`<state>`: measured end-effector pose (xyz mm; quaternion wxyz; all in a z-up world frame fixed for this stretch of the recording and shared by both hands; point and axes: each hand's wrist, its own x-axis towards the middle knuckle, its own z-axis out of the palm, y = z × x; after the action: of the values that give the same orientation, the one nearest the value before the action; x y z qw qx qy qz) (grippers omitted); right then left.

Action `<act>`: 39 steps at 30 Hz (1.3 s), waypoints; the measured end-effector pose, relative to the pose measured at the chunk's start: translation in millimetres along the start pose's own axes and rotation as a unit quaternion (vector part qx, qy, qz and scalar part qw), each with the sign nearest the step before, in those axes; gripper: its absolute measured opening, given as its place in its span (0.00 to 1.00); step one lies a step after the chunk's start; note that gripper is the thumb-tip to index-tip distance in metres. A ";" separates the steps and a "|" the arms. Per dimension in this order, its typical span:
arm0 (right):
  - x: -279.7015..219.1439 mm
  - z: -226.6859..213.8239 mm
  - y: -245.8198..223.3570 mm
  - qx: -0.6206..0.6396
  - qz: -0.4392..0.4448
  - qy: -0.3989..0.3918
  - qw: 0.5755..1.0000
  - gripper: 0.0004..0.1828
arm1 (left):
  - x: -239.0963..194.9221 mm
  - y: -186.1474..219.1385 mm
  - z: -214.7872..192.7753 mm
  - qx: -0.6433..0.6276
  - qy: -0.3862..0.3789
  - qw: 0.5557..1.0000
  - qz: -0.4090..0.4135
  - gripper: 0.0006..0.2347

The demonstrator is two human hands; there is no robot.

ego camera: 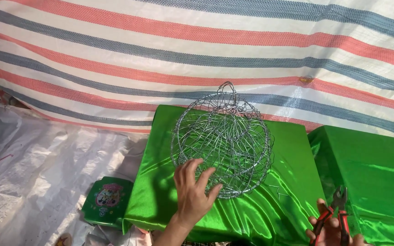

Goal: Assembling a wire birdcage structure by hand and using pliers to secure wires.

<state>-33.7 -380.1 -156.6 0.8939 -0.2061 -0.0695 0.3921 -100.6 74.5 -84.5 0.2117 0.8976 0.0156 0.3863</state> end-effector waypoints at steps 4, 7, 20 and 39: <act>9.7 28.7 25.9 -0.230 -0.197 0.038 0.952 0.20 | -3.5 -1.3 0.9 0.016 -0.086 0.996 -0.023 0.18; 20.9 69.9 30.2 -0.495 -0.180 0.060 0.848 0.26 | 2.2 3.4 -2.1 0.004 -0.108 0.993 -0.049 0.16; 85.7 189.1 140.2 -0.298 0.040 0.312 0.901 0.16 | 2.6 -23.8 -25.4 -0.096 -0.021 0.993 -0.072 0.18; 75.6 126.6 159.7 -0.368 0.049 0.152 0.916 0.31 | -12.9 10.6 -36.7 -0.204 -0.011 0.979 -0.020 0.09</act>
<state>-125.6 -188.2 -112.3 0.7342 -0.5806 -0.0620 0.3464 -136.8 75.8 -66.6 0.3984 0.8392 -0.0478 0.3671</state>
